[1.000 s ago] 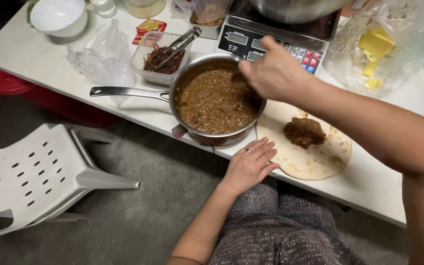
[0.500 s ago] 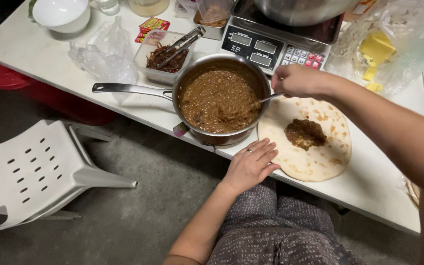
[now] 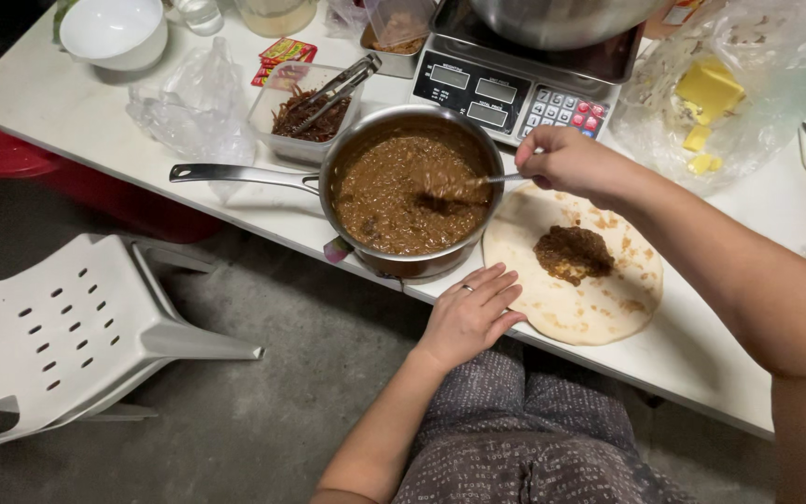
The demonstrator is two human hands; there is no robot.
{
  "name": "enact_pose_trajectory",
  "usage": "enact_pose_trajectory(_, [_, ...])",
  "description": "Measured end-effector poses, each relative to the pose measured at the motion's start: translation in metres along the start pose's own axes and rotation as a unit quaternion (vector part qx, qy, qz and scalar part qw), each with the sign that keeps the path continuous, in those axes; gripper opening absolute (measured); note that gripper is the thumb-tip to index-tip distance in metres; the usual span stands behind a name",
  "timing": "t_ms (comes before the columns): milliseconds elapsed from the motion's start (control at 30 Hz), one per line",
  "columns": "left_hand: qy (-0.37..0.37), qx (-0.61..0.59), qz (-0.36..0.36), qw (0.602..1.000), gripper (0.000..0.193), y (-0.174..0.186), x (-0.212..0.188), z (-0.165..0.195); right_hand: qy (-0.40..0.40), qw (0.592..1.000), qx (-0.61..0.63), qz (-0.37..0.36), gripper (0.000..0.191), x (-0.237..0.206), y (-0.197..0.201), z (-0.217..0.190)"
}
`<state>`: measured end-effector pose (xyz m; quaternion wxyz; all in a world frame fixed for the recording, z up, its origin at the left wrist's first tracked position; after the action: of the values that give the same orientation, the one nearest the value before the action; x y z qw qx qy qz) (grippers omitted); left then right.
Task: The person wraps a tortilla in plastic wrap, then places a second tortilla on the table. They stir a brown paste in a pot and spread it evenly over the tortilla using a spoon.
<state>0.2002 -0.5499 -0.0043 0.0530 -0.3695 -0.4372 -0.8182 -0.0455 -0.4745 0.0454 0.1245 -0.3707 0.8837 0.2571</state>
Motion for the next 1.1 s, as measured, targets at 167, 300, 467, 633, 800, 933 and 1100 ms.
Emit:
enact_pose_trajectory(167, [-0.002,0.007,0.001,1.0,0.036,0.0,0.001,0.001,0.007,1.0,-0.002,0.021,0.007,-0.004,0.004,-0.002])
enact_pose_trajectory(300, [0.0,0.005,0.003,1.0,0.036,-0.001,0.001,0.001,-0.005,1.0,-0.015,0.025,0.008,-0.012,0.004,0.001])
enact_pose_trajectory(467, [0.002,0.006,0.003,1.0,0.036,-0.001,0.001,0.001,0.006,0.997,-0.054,0.062,0.009,-0.018,0.007,-0.003])
enact_pose_trajectory(633, [-0.001,0.01,0.004,1.0,0.035,-0.001,0.002,0.002,-0.009,0.996,-0.061,0.064,0.009,-0.019,0.003,-0.004])
enact_pose_trajectory(800, [-0.001,0.008,0.005,1.0,0.035,-0.001,0.002,0.001,-0.007,0.997,-0.049,0.066,0.009,-0.022,0.006,-0.006])
enact_pose_trajectory(933, [0.002,0.01,0.005,1.0,0.035,-0.001,0.002,0.002,0.009,0.997,-0.045,0.065,0.007,-0.029,0.015,-0.011])
enact_pose_trajectory(1100, [0.002,0.009,0.001,1.0,0.035,-0.001,0.003,0.004,0.047,0.997,0.0,0.057,0.007,-0.043,0.029,-0.017])
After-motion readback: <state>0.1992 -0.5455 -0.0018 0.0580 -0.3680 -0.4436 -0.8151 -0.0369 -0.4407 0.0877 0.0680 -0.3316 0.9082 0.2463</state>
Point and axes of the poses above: each hand's wrist, its own x-axis towards the middle knuckle, its own y-axis out of the back of the hand, z = x × y, the point moved 5 cm from there along x, towards the middle knuckle, and after that the axes turned 9 degrees about -y, right-handed, at the moved point
